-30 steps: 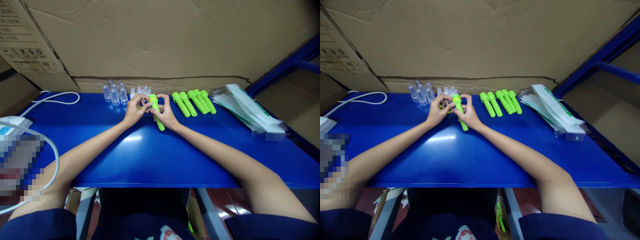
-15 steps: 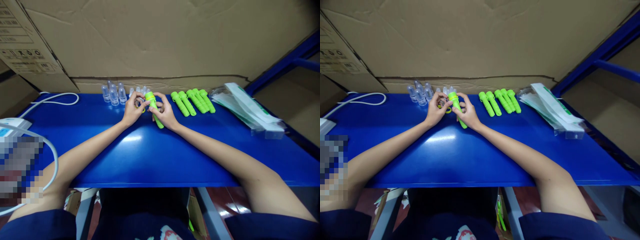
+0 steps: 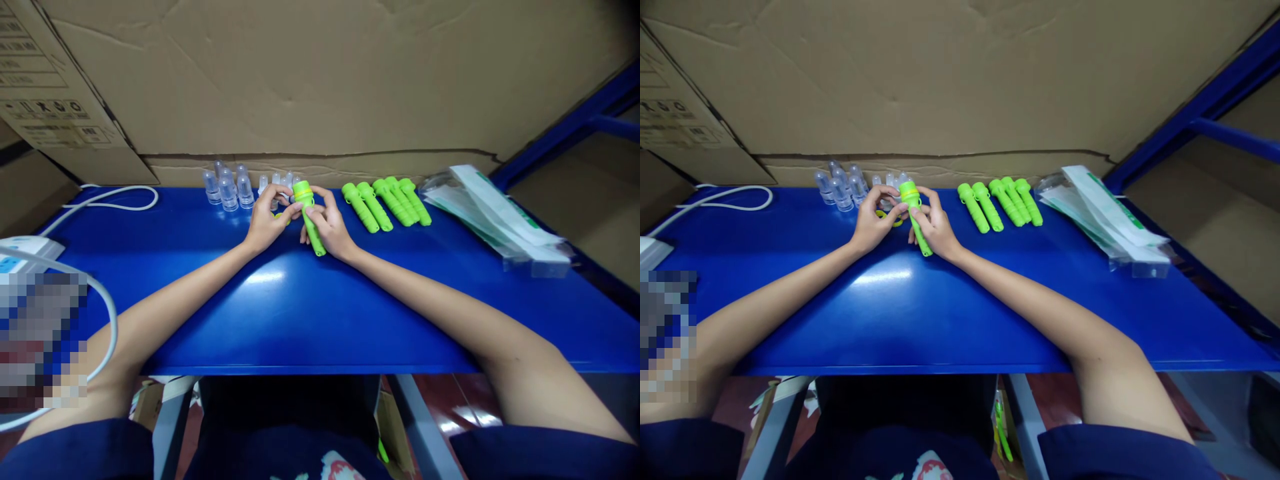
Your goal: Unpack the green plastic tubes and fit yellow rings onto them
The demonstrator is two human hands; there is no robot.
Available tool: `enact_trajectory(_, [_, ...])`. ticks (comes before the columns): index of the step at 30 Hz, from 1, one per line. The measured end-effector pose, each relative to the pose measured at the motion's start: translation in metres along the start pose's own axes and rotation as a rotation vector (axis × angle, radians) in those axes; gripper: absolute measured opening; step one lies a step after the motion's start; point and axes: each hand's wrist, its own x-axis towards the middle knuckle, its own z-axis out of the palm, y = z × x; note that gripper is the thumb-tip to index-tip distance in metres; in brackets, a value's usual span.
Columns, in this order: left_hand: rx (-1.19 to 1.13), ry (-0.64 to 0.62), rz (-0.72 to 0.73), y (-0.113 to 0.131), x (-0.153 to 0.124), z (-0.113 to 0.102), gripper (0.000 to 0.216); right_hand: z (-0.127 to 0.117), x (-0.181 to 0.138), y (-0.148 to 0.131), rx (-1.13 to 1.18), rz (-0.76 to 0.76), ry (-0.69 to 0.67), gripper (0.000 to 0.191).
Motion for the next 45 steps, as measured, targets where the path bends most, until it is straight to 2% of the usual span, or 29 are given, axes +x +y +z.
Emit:
enact_trajectory(13, [0.038,-0.036,0.001,0.002,0.001,-0.003,0.041,0.002,-0.003,-0.002,-0.063,-0.042,0.000,0.058])
enact_trajectory(18, [0.019,-0.039,0.017,0.004,0.001,-0.004,0.036,0.004,-0.003,-0.006,-0.070,-0.014,0.024,0.063])
enact_trajectory(23, [0.020,-0.035,0.027,0.006,0.002,-0.005,0.031,0.004,-0.002,-0.005,-0.038,0.007,0.018,0.059])
enact_trajectory(34, [-0.001,-0.084,-0.038,0.004,-0.001,-0.002,0.037,0.005,0.000,-0.007,0.069,0.046,0.041,0.059])
enact_trajectory(40, [0.046,-0.042,0.049,0.008,-0.001,-0.004,0.025,0.003,0.004,-0.009,0.040,0.113,-0.001,0.057])
enact_trajectory(45, [0.094,-0.010,0.108,0.006,0.000,-0.003,0.027,0.002,0.004,-0.009,0.013,0.131,-0.018,0.060])
